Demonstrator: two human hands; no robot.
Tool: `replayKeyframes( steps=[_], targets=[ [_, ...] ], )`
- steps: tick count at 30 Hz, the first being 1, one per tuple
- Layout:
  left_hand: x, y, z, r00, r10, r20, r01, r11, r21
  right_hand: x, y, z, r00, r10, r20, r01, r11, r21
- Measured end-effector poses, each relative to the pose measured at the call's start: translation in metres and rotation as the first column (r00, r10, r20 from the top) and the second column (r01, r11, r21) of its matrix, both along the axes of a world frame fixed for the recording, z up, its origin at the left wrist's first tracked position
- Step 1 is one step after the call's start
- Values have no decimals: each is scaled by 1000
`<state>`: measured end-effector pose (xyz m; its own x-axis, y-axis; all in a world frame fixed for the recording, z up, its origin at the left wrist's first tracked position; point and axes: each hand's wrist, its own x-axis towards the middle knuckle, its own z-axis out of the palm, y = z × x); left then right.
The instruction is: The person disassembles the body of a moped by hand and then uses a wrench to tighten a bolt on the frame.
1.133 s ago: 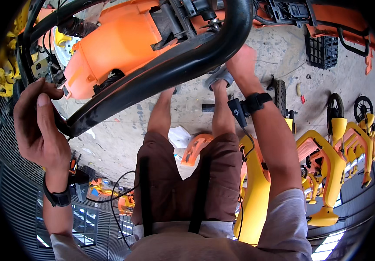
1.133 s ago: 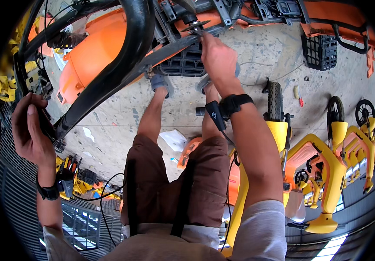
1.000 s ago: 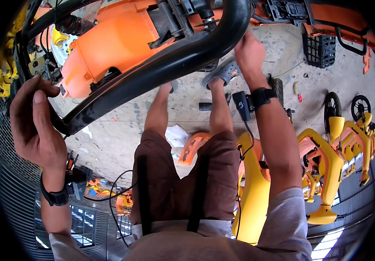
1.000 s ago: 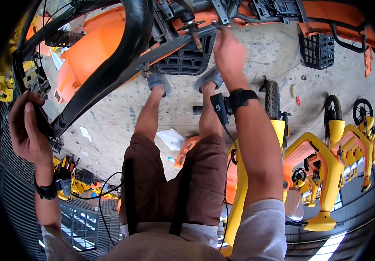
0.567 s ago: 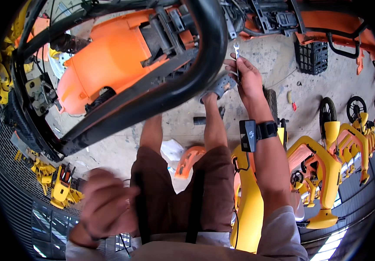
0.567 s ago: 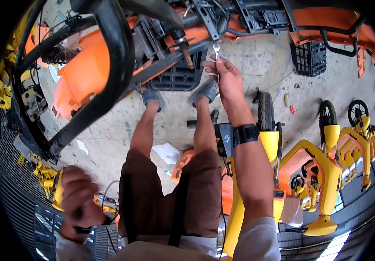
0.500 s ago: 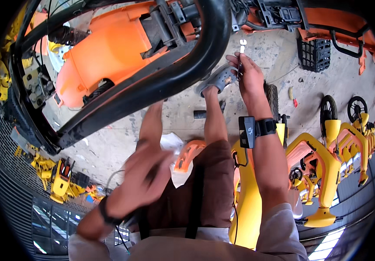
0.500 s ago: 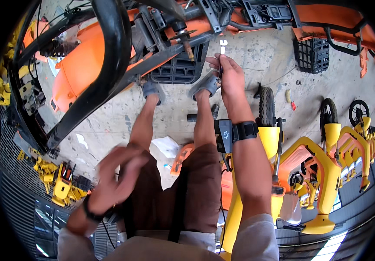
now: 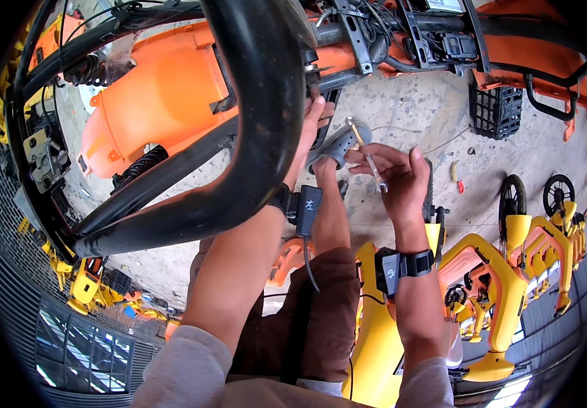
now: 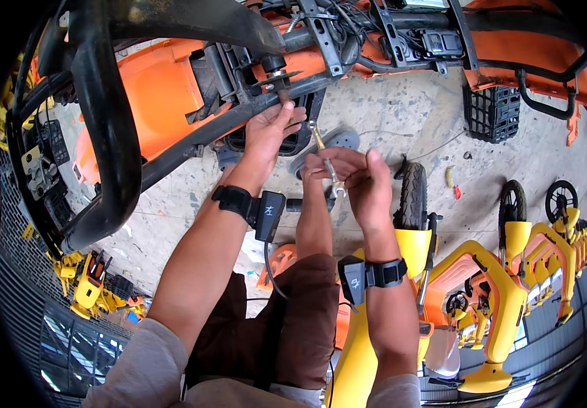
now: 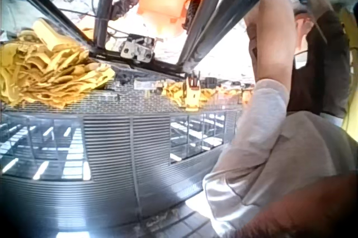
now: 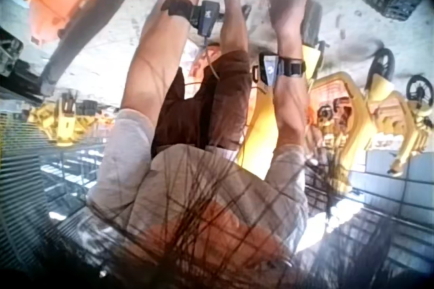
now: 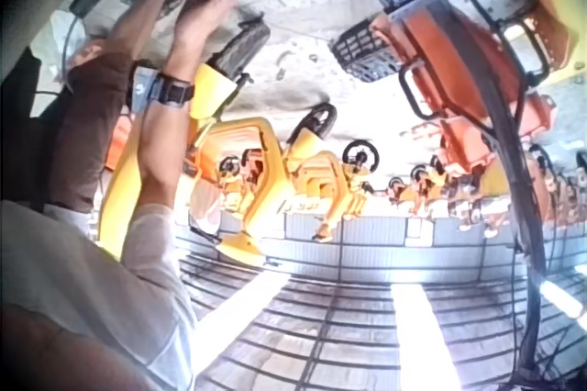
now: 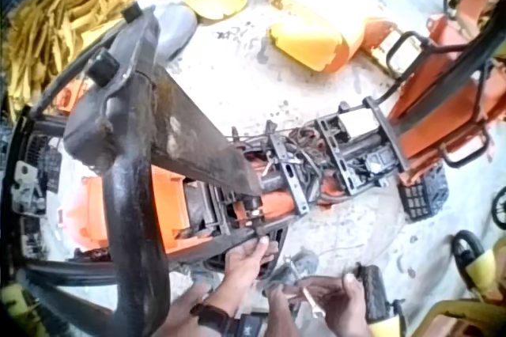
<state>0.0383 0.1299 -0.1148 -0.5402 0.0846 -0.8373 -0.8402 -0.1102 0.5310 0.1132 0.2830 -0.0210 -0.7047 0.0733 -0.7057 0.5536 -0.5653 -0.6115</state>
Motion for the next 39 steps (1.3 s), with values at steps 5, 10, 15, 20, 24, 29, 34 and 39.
replayKeyframes(
  steps=[5, 10, 15, 20, 24, 29, 34, 39],
  targets=[
    [5, -19, -9, 971, -201, -132, 189, 977, -99, -17, -8, -18, 979, 156, 134, -171, 980, 104],
    [9, -12, -15, 995, -15, -101, 4, 994, -105, -38, -17, -37, 952, 282, 121, -300, 936, 184],
    [10, -9, -5, 995, -64, -80, 51, 987, -152, -60, -19, -56, 932, 312, 185, -351, 905, 241],
    [5, -7, 0, 993, -80, -92, 65, 985, -157, -75, -25, -60, 928, 325, 182, -363, 900, 242],
    [1, -6, 2, 987, -100, -126, 82, 986, -147, -78, -27, -74, 921, 365, 135, -389, 878, 278],
    [0, -1, 4, 993, -79, -89, 62, 981, -185, -80, -23, -96, 836, 508, 209, -546, 729, 413],
    [-3, -3, 8, 992, -83, -98, 64, 981, -183, -79, -28, -103, 800, 540, 263, -600, 700, 387],
    [-5, -3, 11, 980, -157, -123, 134, 975, -177, -80, -21, -99, 689, 604, 399, -724, 555, 410]
  ],
)
